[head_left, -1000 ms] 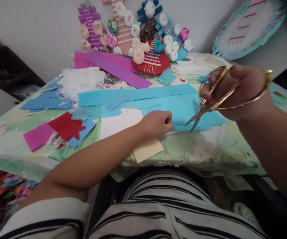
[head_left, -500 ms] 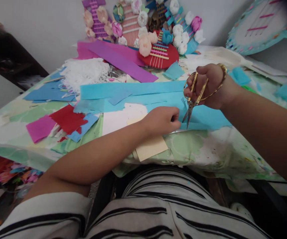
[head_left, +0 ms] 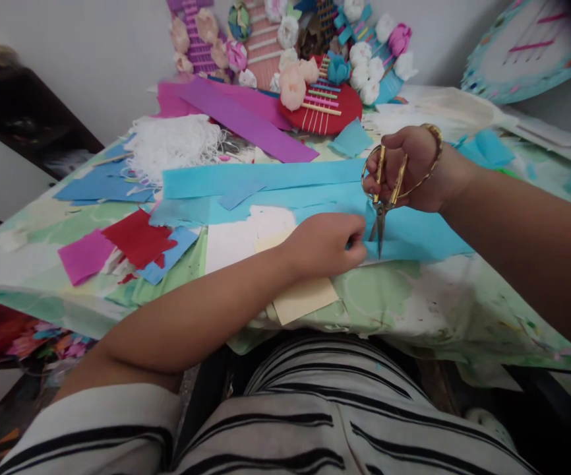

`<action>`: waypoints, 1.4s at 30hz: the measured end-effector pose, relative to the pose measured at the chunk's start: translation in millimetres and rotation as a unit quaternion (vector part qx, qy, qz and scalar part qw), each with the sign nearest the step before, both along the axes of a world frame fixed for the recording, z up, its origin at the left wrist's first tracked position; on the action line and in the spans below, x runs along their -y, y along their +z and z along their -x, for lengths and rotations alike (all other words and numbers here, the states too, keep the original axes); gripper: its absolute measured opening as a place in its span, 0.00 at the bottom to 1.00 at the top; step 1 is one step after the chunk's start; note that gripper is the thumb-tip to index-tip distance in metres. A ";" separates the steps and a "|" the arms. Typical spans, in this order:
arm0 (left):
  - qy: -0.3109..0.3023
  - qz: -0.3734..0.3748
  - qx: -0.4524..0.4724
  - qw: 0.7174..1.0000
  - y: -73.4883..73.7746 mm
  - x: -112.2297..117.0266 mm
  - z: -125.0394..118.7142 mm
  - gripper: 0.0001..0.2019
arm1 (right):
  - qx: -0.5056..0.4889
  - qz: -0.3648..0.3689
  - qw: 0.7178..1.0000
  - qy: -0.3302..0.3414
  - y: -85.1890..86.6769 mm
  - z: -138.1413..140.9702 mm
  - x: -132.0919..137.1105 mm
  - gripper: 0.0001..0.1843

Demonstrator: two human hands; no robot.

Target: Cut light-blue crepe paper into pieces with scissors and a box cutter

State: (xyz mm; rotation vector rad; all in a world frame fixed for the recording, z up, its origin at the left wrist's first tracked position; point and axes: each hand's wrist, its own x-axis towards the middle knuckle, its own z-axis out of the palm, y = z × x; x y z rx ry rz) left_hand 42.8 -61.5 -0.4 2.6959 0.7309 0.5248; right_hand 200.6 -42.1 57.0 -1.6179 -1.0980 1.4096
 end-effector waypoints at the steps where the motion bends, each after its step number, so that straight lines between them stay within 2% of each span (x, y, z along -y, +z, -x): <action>1: -0.009 -0.015 -0.008 1.000 0.1 2.1 1.9 0.05 | -0.008 -0.001 1.000 0.004 1.0 -0.1 0.5 0.13; 3: -0.040 -0.074 -0.034 0.996 0.4 7.3 6.8 0.06 | -0.030 -0.002 0.999 0.013 1.5 0.0 2.2 0.13; 6: -0.108 -0.200 -0.097 0.969 1.0 16.2 14.0 0.07 | -0.057 -0.010 0.998 0.030 -2.3 -0.4 3.9 0.13; 10: -0.153 -0.255 -0.128 0.946 0.5 25.1 17.3 0.06 | -0.064 -0.006 0.996 0.064 -9.6 -2.4 0.3 0.13; 20: -0.155 -0.260 -0.097 0.948 0.0 29.1 14.1 0.07 | -0.043 0.019 0.995 0.090 -16.7 -1.9 -3.3 0.15; 27: -0.134 -0.271 -0.065 0.951 -1.7 30.6 15.2 0.07 | -0.044 0.057 0.993 0.090 -22.5 -3.4 -8.9 0.14; 34: -0.143 -0.270 -0.059 0.950 -0.4 33.3 12.7 0.08 | 0.034 0.123 0.989 0.079 -34.5 -1.6 -6.2 0.19; 37: -0.143 -0.266 -0.057 0.952 0.9 34.2 12.9 0.08 | 0.048 0.115 0.989 0.078 -37.7 -0.7 -2.1 0.20; 42: -0.150 -0.262 -0.053 0.952 0.3 34.4 13.0 0.08 | 0.092 0.056 0.992 0.071 -35.4 3.5 5.4 0.18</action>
